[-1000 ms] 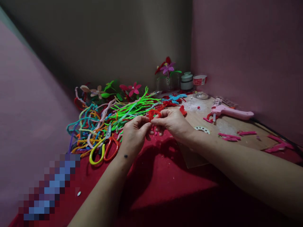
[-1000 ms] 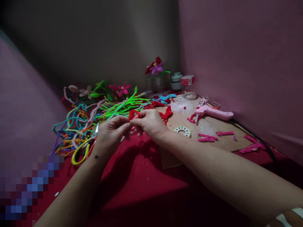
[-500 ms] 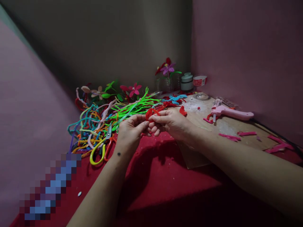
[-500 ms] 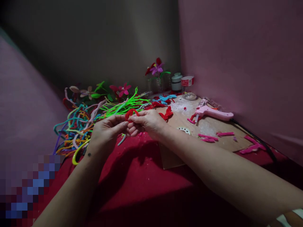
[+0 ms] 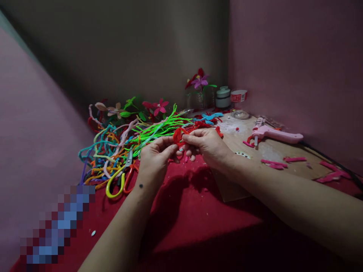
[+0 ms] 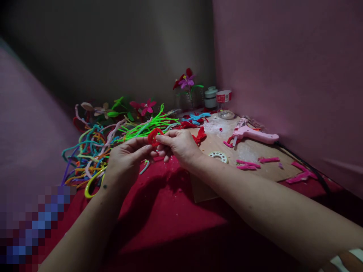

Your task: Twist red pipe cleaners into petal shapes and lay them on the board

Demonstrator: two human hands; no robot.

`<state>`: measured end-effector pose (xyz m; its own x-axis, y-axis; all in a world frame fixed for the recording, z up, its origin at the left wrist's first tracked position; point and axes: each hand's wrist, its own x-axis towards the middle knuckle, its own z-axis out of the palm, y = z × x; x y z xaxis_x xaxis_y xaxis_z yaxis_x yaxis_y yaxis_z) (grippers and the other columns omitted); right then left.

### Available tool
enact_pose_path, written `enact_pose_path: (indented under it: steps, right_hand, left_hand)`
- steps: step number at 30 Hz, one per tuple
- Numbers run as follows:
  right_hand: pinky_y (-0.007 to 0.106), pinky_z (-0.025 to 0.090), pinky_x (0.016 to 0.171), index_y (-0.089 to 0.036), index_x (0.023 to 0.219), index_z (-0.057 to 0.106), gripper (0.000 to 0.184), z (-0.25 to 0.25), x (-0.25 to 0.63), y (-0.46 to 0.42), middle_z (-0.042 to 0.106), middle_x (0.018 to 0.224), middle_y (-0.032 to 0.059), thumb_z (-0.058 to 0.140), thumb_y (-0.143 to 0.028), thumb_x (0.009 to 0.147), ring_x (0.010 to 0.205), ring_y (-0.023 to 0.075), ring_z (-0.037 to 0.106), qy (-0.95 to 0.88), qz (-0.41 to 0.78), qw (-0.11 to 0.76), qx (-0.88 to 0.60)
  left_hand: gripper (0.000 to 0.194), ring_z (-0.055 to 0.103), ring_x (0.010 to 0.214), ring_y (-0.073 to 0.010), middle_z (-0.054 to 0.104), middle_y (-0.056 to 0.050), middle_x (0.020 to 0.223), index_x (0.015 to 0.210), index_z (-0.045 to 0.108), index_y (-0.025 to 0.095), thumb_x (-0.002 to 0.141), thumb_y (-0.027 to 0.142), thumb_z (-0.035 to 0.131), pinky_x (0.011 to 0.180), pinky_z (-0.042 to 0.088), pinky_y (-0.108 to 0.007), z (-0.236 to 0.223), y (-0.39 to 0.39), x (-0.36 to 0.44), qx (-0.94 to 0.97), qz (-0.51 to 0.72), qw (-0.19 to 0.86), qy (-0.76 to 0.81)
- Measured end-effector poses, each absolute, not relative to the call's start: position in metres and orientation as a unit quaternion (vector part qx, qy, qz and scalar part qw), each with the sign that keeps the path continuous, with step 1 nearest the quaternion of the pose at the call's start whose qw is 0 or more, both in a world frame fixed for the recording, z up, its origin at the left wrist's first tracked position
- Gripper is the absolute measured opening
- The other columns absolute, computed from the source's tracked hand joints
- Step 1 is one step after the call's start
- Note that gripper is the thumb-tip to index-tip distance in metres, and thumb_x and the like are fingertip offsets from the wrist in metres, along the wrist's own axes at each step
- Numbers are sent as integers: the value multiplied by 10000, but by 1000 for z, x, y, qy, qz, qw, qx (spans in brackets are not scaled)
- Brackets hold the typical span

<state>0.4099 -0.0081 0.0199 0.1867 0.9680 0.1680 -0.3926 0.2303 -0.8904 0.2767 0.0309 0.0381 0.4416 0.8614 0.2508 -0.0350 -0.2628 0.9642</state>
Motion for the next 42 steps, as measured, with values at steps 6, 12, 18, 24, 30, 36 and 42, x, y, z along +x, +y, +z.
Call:
enact_pose_path:
  steps: [6, 12, 18, 24, 30, 36, 42]
  right_hand:
    - [190, 415, 319, -136, 596, 519, 204, 20, 411, -7, 585, 503, -3, 676, -247, 666, 392, 100, 546, -386, 480, 700, -362]
    - [187, 412, 318, -144, 573, 508, 239, 23, 406, -14, 562, 467, -19, 675, -285, 668, 371, 89, 525, -424, 413, 717, -368]
    - [204, 423, 339, -145, 599, 503, 216, 22, 409, -12, 588, 516, -5, 677, -257, 661, 402, 103, 547, -388, 474, 714, -338]
    - [200, 377, 348, -152, 614, 511, 227, 19, 411, -9, 566, 488, -19, 685, -291, 654, 395, 89, 509, -406, 464, 711, -339]
    - [197, 346, 434, -130, 698, 573, 214, 18, 411, -7, 569, 577, -20, 712, -270, 613, 482, 65, 496, -448, 496, 664, -334]
    - [211, 298, 412, -122, 670, 570, 209, 15, 409, -5, 524, 527, -25, 718, -239, 582, 443, 65, 445, -450, 507, 644, -355]
    - [210, 305, 402, -117, 647, 582, 132, 14, 411, -3, 516, 512, -29, 673, -203, 602, 413, 53, 405, -456, 463, 659, -379]
  left_hand:
    - [190, 588, 527, -121, 634, -27, 670, 800, 628, 107, 636, 189, 676, 456, 468, -216, 37, 32, 276, 665, 424, 536, 300]
    - [147, 568, 518, -106, 626, -25, 648, 798, 636, 91, 669, 160, 634, 441, 463, -197, 39, 25, 278, 703, 419, 474, 325]
    - [143, 584, 538, -117, 635, -35, 649, 790, 616, 89, 670, 161, 646, 470, 477, -213, 37, 29, 277, 681, 400, 542, 289]
    - [104, 602, 547, -144, 633, -35, 618, 732, 581, 109, 689, 190, 630, 476, 486, -242, 36, 31, 275, 680, 386, 568, 255]
    - [68, 545, 475, -104, 592, -3, 552, 683, 562, 124, 717, 181, 580, 445, 447, -211, 38, 29, 276, 731, 383, 486, 289]
    - [69, 479, 413, -80, 566, 11, 524, 710, 565, 128, 724, 195, 555, 394, 376, -191, 41, 33, 273, 774, 327, 425, 335]
    - [90, 482, 414, -87, 530, 30, 491, 671, 550, 139, 705, 217, 578, 398, 387, -193, 46, 40, 266, 808, 242, 409, 348]
